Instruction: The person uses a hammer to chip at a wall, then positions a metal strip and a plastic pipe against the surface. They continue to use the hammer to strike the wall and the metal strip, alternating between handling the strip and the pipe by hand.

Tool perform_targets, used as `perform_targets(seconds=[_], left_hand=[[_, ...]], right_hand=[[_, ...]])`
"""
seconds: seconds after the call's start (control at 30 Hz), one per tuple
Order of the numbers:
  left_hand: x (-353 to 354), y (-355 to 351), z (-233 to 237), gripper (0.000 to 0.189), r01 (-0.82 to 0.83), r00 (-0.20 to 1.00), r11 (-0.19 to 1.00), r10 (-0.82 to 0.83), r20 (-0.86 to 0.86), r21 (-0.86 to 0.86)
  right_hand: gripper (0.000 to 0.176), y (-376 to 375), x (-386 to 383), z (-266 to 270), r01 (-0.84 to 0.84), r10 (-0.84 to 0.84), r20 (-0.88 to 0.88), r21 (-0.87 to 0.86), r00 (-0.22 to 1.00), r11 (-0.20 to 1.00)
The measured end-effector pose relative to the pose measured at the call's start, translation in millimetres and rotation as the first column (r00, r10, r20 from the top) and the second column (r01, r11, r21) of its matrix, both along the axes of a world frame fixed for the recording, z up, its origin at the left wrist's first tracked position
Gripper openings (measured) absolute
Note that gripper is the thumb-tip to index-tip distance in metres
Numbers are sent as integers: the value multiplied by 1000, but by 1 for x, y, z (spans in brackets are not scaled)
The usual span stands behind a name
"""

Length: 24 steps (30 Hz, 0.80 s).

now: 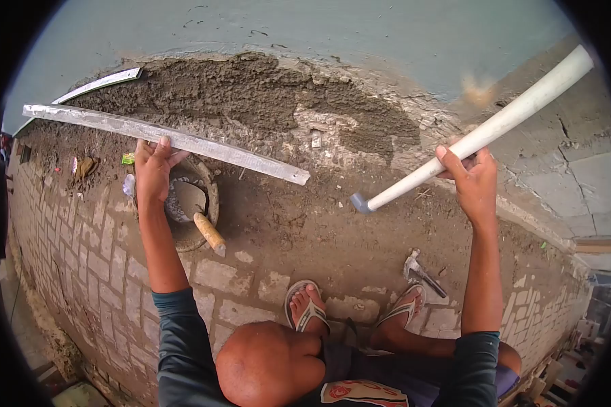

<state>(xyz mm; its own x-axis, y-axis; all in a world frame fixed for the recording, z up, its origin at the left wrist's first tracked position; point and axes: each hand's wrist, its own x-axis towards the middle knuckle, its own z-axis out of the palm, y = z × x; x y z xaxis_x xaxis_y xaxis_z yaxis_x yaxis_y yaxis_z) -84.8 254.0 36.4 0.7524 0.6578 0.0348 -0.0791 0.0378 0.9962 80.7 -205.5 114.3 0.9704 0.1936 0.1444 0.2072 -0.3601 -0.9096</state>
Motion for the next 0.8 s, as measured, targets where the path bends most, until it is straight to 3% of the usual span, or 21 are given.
perform_targets(seconds=[0.13,0.33,0.57,0.8], left_hand=[[12,-29,-12,43,-54,998,997,56,-31,57],[21,-28,-30,45,30,995,995,-20,-100,93],[20,-31,-35,50,46,996,995,-39,-74,85],[19,-23,-40,42,8,999,999,-6,-32,49]], right_hand=[[31,3,1,-5,-69,66,-78,-42,995,997],[33,16,4,-14,-123,118,-99,-45,988,991],[38,21,24,-47,-51,34,-171,-96,985,994],[64,14,23,-51,-3,2,-113,-13,994,1000]])
